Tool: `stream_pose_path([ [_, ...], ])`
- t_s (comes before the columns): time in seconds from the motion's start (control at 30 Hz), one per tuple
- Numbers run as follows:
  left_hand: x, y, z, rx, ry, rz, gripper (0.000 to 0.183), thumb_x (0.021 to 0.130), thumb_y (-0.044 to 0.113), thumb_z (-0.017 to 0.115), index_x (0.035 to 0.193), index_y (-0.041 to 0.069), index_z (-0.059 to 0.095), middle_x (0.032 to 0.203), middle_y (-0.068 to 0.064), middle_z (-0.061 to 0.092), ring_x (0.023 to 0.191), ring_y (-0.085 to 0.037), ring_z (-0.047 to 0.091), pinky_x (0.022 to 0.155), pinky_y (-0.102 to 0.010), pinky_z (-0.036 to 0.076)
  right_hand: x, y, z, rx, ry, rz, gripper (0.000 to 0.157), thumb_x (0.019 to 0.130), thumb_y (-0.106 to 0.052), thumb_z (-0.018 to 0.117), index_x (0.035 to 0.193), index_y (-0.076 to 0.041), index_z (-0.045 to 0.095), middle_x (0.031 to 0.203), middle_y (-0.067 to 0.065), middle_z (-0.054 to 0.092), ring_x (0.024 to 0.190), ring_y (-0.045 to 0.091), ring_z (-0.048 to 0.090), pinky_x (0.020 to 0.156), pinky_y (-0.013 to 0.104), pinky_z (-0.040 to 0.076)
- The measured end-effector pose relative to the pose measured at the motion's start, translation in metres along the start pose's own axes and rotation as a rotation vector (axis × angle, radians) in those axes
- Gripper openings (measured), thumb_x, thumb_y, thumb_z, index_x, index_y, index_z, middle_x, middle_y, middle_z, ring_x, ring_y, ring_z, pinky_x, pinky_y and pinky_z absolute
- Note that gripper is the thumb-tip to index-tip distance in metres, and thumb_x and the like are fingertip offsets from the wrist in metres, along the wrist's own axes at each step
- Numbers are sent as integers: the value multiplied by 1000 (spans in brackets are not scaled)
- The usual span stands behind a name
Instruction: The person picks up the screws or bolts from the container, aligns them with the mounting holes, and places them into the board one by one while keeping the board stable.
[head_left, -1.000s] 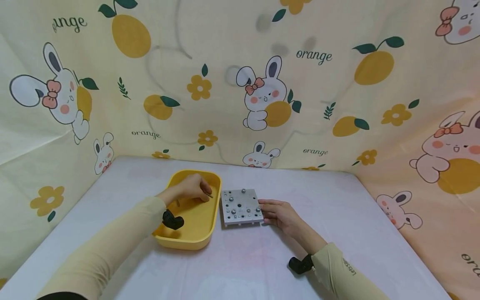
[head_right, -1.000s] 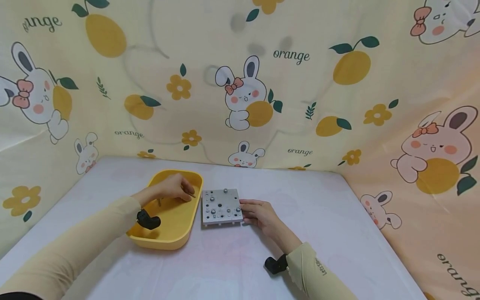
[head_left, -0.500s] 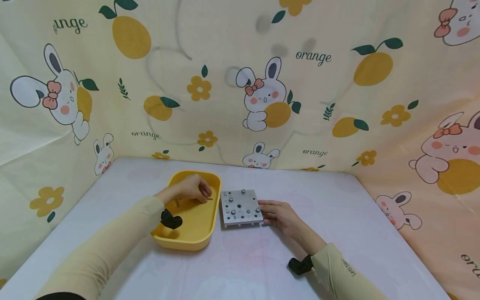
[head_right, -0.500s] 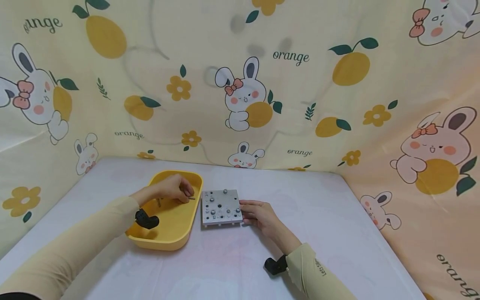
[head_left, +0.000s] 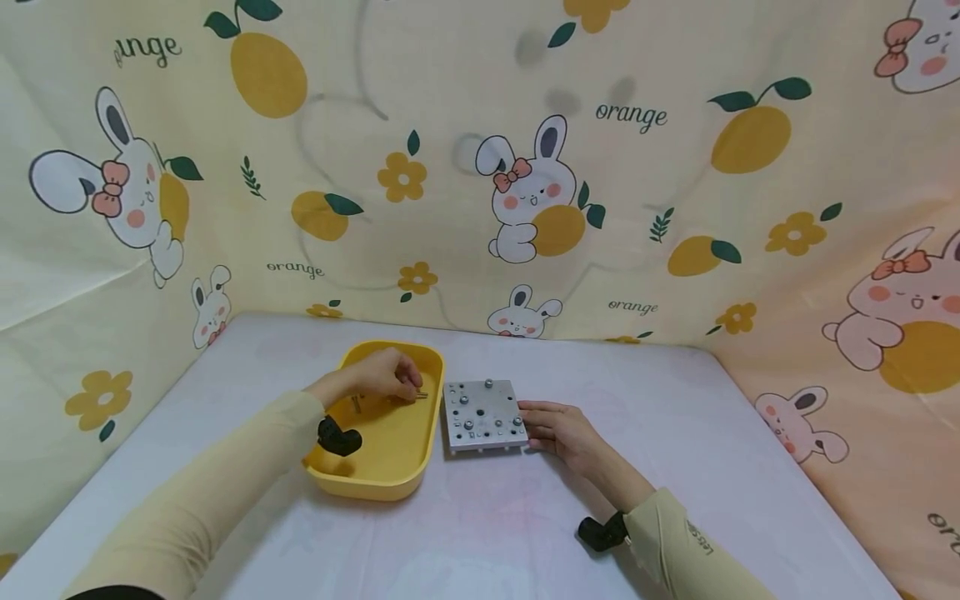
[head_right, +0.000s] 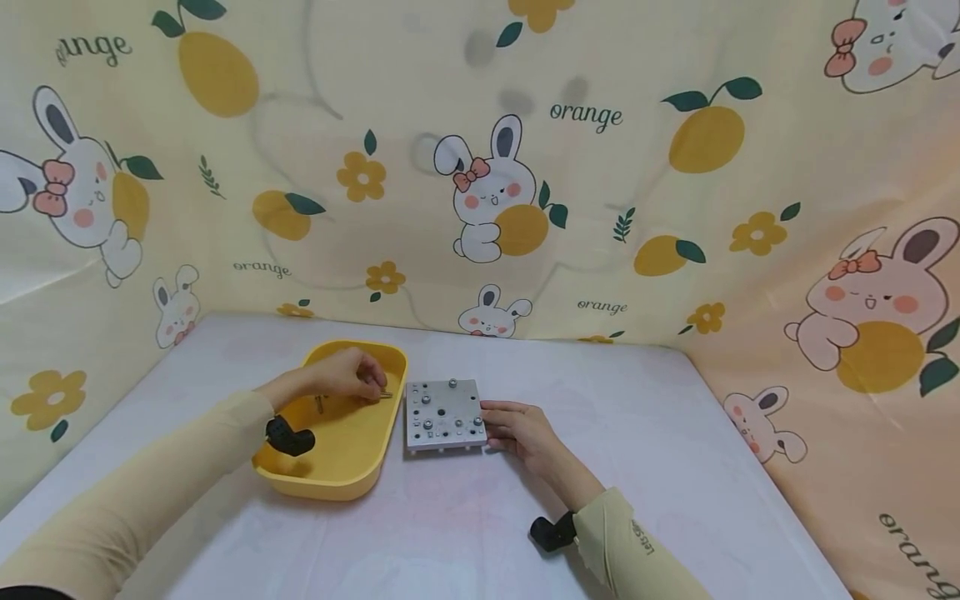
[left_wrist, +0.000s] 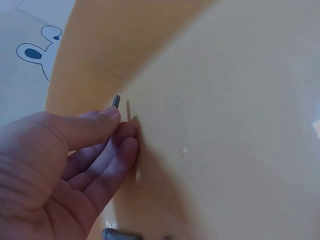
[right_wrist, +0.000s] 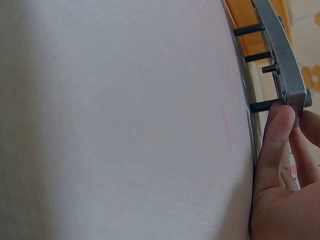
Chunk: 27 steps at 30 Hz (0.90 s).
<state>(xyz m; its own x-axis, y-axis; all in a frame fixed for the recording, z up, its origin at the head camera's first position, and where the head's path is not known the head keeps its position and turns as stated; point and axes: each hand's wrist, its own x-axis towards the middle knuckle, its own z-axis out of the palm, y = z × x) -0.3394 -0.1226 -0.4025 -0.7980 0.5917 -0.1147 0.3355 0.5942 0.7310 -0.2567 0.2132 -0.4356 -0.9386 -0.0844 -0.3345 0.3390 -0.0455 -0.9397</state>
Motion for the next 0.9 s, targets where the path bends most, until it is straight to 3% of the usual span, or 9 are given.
stream_pose_path([
  [0.17, -3, 3, -4, -41, 15, -3, 17, 89, 2, 70, 105, -4, 67, 88, -6, 69, 77, -19, 64, 70, -31, 56, 1, 0, 0, 1, 2, -2, 37, 90, -10, 71, 126, -3, 66, 109, 15, 70, 84, 17, 68, 65, 25, 54],
  [0.4, -7, 10, -10, -148, 57, 65, 23, 90, 1, 69, 111, -7, 66, 99, -14, 70, 88, -20, 66, 80, -30, 54, -1, 0, 0, 0, 4, 7, 37, 89, -12, 73, 125, -4, 67, 110, 15, 70, 86, 18, 68, 66, 26, 54],
  [0.57, -5, 22, -11, -229, 146, 127, 22, 91, 3, 70, 111, -5, 66, 104, -16, 69, 94, -22, 66, 83, -32, 53, 0, -1, 0, -4, 6, 4, 37, 88, -12, 74, 124, -5, 68, 110, 15, 70, 86, 18, 68, 66, 26, 54],
  [0.73, -4, 42, -4, -239, 232, 151, 22, 91, 8, 72, 112, 2, 68, 101, -7, 71, 94, -20, 66, 85, -32, 52, 0, 0, -1, -3, 4, 1, 37, 89, -12, 73, 125, -4, 67, 109, 15, 70, 85, 17, 68, 65, 26, 54],
  [0.9, -1, 57, 7, -298, 190, 170, 21, 91, 9, 72, 112, 6, 69, 105, -9, 70, 95, -20, 66, 86, -32, 53, -1, -1, -1, -8, -10, 4, 38, 90, -13, 73, 126, -3, 66, 110, 15, 70, 85, 18, 67, 67, 27, 55],
])
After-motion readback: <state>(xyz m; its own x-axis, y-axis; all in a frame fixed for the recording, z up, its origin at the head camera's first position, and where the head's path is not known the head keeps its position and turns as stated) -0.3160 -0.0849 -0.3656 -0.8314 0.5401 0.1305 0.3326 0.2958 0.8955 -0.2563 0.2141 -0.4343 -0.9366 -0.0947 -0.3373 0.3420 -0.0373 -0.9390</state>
